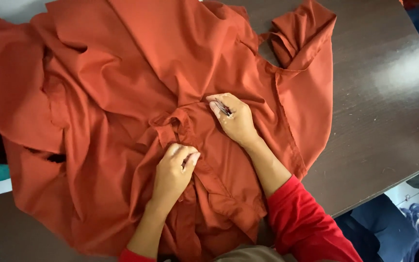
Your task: Trimming excess threads from a red garment using small thread snips on a work table.
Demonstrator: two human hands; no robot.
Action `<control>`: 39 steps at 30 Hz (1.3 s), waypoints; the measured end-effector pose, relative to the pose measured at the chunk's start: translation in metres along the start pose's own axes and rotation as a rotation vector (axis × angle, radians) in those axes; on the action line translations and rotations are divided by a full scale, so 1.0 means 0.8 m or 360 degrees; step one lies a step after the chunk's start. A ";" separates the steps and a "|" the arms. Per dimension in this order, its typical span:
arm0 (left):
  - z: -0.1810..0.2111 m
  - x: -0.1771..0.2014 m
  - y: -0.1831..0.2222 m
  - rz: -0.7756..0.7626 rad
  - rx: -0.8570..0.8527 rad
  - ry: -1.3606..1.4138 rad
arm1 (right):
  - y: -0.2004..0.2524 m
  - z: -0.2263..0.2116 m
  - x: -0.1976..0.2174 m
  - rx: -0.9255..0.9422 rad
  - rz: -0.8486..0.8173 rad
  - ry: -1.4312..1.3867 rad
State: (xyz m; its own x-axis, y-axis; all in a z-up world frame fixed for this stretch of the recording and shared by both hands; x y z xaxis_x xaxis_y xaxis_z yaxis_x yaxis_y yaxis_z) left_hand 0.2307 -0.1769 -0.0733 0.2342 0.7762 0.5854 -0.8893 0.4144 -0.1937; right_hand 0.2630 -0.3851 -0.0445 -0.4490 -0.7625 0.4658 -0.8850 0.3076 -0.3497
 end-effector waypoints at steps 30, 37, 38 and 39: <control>0.070 0.008 0.061 -0.0209 -0.0490 -0.0708 | -0.001 -0.003 -0.010 -0.0014 -0.0187 0.0053; 0.076 0.035 0.059 -0.0220 -0.0543 -0.0432 | -0.001 -0.012 0.000 -0.0121 -0.0189 0.0056; 0.078 0.057 0.056 -0.0096 -0.0483 -0.0319 | 0.000 -0.011 0.012 -0.0211 -0.0094 0.0039; 0.079 0.080 0.053 0.0035 -0.0425 -0.0207 | 0.000 -0.011 0.023 -0.0291 0.0000 0.0021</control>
State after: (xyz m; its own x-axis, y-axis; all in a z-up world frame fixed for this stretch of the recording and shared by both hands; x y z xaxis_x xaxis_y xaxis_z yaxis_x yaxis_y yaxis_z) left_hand 0.1833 -0.1400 0.0055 0.1484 0.7261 0.6714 -0.7548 0.5218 -0.3975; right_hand 0.2539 -0.3942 -0.0289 -0.4493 -0.7553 0.4770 -0.8922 0.4066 -0.1966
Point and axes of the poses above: each hand's wrist, its own y-axis away from the middle knuckle, its own x-axis out of the back of the hand, z = x × y, the point moved 9 cm from there along -y, towards the middle knuckle, and after that the axes turned 8 degrees about y, right-handed, at the moved point
